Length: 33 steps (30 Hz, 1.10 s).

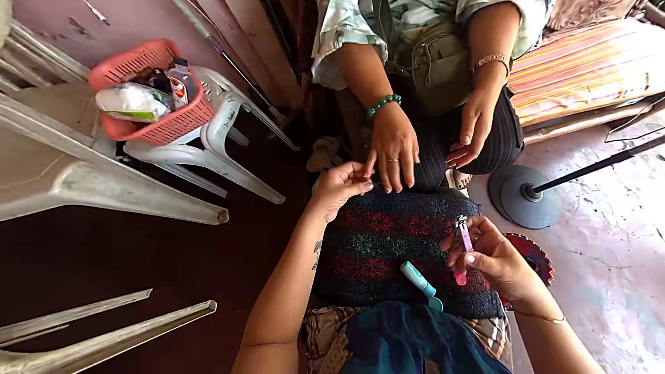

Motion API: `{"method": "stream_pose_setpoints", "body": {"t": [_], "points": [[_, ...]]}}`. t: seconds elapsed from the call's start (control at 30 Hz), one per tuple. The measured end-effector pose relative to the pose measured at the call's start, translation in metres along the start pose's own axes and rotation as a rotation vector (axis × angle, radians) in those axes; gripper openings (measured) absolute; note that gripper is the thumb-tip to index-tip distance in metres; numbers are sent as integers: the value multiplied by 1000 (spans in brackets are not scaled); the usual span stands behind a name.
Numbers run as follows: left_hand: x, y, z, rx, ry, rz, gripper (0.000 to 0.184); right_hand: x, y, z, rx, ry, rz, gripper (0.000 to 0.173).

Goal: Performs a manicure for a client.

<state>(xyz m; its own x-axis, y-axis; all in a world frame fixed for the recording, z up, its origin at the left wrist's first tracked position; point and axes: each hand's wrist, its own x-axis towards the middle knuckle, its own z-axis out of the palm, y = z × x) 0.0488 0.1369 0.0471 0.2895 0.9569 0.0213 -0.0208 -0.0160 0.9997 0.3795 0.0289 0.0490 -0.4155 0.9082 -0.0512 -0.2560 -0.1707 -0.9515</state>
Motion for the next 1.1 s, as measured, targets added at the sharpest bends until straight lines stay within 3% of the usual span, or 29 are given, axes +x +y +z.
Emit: {"method": "stream_pose_setpoints", "body": {"t": [0.2,0.27,0.33,0.4,0.5,0.7,1.1], "points": [[15,1,11,-183,-63,-41,9,38,1,29,-174,-26,-15,38],[21,0,14,-273,-134,-61,16,51,1,33,-241,-7,-49,41],[26,-1,19,-366,-155,-106,11,62,0,37,-307,-7,-89,41],[32,-1,26,-455,-135,-159,26,70,-1,41,-338,-14,-107,39],[40,-7,32,-550,-179,-179,21,78,-2,43,-351,-21,-100,37],[44,-12,40,-622,-187,-129,9,81,0,39,-323,-1,-69,34],[42,-14,46,-629,-182,-47,8,89,-3,39,-487,61,-130,34]]}}
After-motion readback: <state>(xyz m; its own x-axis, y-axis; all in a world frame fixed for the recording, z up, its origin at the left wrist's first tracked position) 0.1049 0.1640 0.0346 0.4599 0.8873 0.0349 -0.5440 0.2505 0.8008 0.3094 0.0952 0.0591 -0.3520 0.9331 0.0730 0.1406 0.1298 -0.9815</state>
